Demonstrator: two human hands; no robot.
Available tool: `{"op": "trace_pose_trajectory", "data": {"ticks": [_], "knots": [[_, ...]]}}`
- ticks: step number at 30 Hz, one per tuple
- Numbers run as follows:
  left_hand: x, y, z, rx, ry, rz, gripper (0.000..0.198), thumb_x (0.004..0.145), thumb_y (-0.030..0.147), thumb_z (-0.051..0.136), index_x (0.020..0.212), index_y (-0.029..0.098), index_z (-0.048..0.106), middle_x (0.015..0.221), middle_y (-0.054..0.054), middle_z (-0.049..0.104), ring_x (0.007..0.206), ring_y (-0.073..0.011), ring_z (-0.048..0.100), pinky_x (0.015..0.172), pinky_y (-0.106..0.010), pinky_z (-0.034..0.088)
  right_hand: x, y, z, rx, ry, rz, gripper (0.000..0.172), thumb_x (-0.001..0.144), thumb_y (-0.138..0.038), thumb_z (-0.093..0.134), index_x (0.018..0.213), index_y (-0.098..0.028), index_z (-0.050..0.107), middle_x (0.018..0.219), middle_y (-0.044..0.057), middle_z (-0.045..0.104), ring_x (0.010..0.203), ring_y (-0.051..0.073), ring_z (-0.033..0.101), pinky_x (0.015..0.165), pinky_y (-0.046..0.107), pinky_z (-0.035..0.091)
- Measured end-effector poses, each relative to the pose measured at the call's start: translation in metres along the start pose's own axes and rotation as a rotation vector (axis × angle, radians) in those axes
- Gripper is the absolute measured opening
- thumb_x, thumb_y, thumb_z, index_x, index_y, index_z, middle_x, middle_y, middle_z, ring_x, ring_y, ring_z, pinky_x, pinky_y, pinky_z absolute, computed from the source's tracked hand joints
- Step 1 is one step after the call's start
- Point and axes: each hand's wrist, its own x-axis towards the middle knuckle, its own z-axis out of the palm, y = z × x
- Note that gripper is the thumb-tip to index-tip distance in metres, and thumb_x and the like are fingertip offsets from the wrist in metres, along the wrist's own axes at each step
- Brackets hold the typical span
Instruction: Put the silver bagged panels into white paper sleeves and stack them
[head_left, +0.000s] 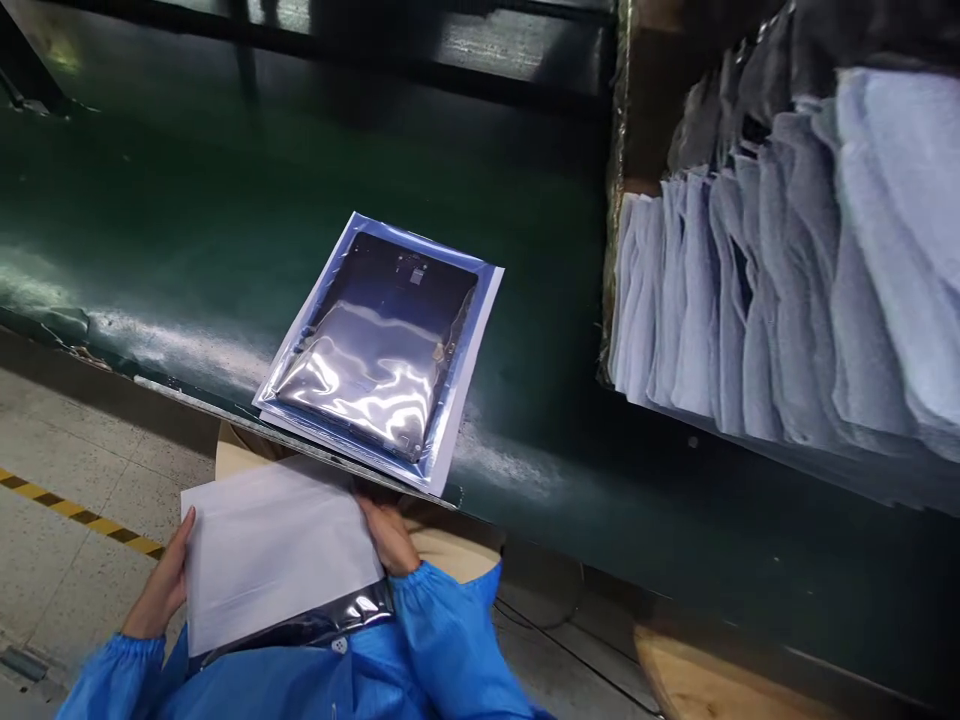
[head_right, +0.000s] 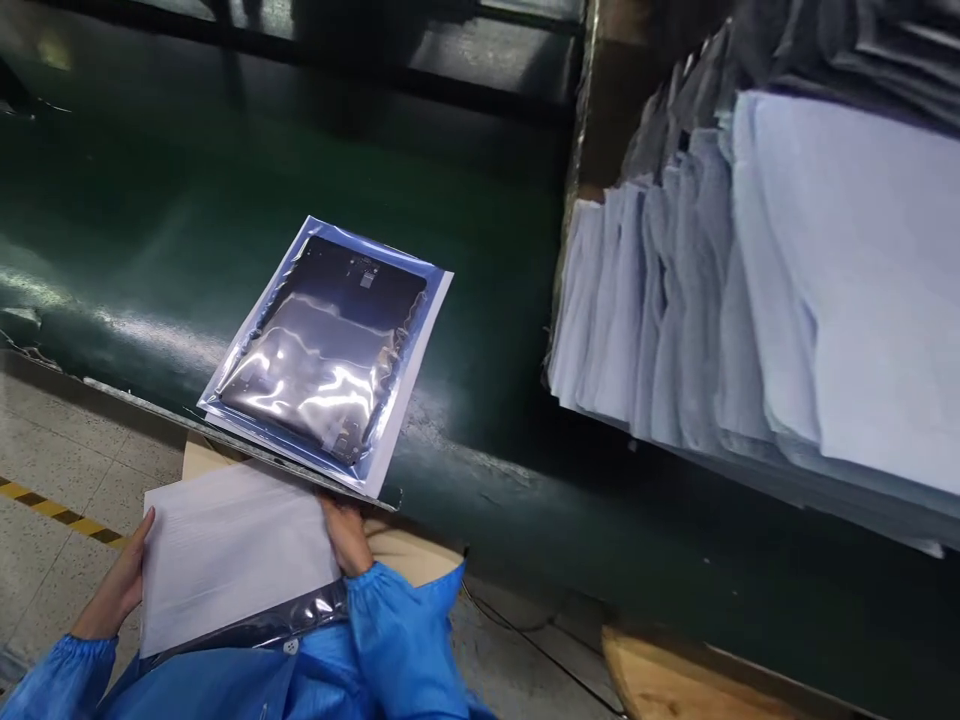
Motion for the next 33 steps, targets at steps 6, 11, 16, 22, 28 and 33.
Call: {"op": "trace_pose_trajectory", "data": {"ticks": [6,11,16,22,28,33], "knots": [[-0.021,-0.018,-0.007,0.028,0.05,0.002,0.046,0.091,0.035,0.049,0.132,0.014,0.048,0.096,-0.011,0.075,0.085,-0.0239,0.072,0.078,-0.033,0.058,-0.043,0.008,0.015,0.097,-0.059,0.119,0.045,0.064,-0.055,0.074,0.091,-0.019,0.073,0.083,0.007,0.076,0.08,0.027,0.07,0.074,0.04,0.054],[-0.031,-0.026,-0.022,0.109,0.083,-0.043,0.039,0.091,0.026,0.051,0.128,0.014,0.05,0.099,-0.011,0.074,0.092,-0.0219,0.07,0.082,-0.03,0.056,-0.08,0.012,-0.008,0.059,0.02,0.128,0.048,0.064,-0.054,0.075,0.098,-0.02,0.072,0.089,0.006,0.076,0.086,0.026,0.068,0.084,0.04,0.05],[-0.032,-0.042,-0.032,0.239,0.148,-0.097,0.046,0.084,0.03,0.061,0.123,0.007,0.053,0.104,-0.018,0.072,0.096,-0.0261,0.069,0.091,-0.034,0.052,-0.098,0.019,-0.026,-0.042,-0.021,0.124,0.042,0.064,-0.056,0.075,0.085,-0.019,0.075,0.081,0.005,0.076,0.081,0.025,0.066,0.08,0.036,0.05],[-0.035,-0.029,-0.028,0.051,-0.047,-0.194,0.058,0.081,0.021,0.066,0.134,0.01,0.046,0.101,-0.016,0.073,0.093,-0.0303,0.069,0.084,-0.041,0.057,-0.09,0.005,-0.024,-0.072,-0.293,0.131,0.052,0.07,-0.048,0.075,0.116,-0.023,0.063,0.115,0.004,0.069,0.105,0.024,0.061,0.093,0.037,0.046],[-0.035,0.005,-0.034,-0.093,0.035,-0.154,0.055,0.086,0.017,0.056,0.138,0.003,0.04,0.084,-0.015,0.076,0.075,-0.0312,0.072,0.07,-0.041,0.061,-0.079,-0.011,0.012,-0.129,-0.553,0.085,0.07,0.058,-0.041,0.084,0.12,-0.024,0.056,0.109,0.004,0.069,0.098,0.024,0.063,0.087,0.04,0.05],[-0.033,-0.01,-0.058,-0.08,0.035,-0.11,0.064,0.085,0.022,0.06,0.141,0.007,0.035,0.09,-0.015,0.075,0.08,-0.0316,0.072,0.073,-0.041,0.061,-0.082,0.004,0.026,-0.202,-0.388,0.051,0.058,0.066,-0.045,0.077,0.115,-0.022,0.056,0.096,0.005,0.069,0.088,0.026,0.064,0.075,0.04,0.052]]}}
